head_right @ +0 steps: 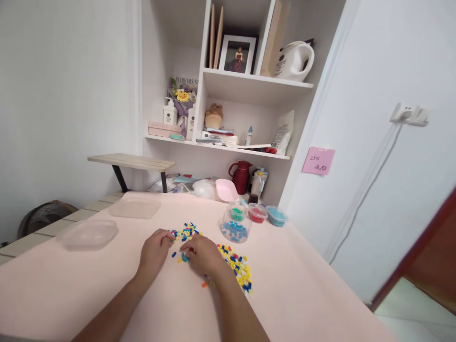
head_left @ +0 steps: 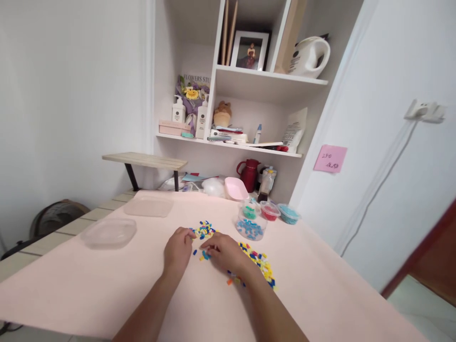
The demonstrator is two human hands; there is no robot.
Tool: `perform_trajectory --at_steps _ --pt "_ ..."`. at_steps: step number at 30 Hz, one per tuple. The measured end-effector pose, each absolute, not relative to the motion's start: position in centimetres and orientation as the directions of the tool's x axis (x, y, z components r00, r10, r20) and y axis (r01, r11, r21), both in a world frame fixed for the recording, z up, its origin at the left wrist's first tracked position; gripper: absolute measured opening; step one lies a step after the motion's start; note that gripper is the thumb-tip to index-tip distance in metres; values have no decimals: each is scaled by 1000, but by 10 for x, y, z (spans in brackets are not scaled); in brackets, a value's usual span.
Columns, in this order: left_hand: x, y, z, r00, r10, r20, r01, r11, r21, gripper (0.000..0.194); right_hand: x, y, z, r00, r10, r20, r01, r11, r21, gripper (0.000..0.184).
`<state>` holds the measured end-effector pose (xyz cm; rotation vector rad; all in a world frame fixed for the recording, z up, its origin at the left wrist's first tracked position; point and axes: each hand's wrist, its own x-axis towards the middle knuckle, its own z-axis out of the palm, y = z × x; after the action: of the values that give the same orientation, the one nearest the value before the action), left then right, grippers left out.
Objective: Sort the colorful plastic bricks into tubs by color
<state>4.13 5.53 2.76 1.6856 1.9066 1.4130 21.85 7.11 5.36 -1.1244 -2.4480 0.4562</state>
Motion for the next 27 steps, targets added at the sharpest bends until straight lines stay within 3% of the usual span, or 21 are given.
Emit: perform_trajectory --at_steps 4,12,17,21,27 --pt "42 55 27 -313 865 393 628 -122 769 32 220 70 49 -573 800 178 720 595 -357 42" --pt "43 53 29 -308 870 385 633 -115 765 32 225 62 58 -422 894 152 836 448 -316 22" --pt "42 54 29 -305 870 387 638 -115 762 32 223 60 58 -475 864 166 791 502 -350 32" --pt "42 55 28 -306 870 388 640 -114 760 32 218 60 57 -467 865 184 790 501 -352 27" --pt "39 56 29 -291 863 412 634 -149 759 30 226 73 61 -329 870 366 687 487 -540 17"
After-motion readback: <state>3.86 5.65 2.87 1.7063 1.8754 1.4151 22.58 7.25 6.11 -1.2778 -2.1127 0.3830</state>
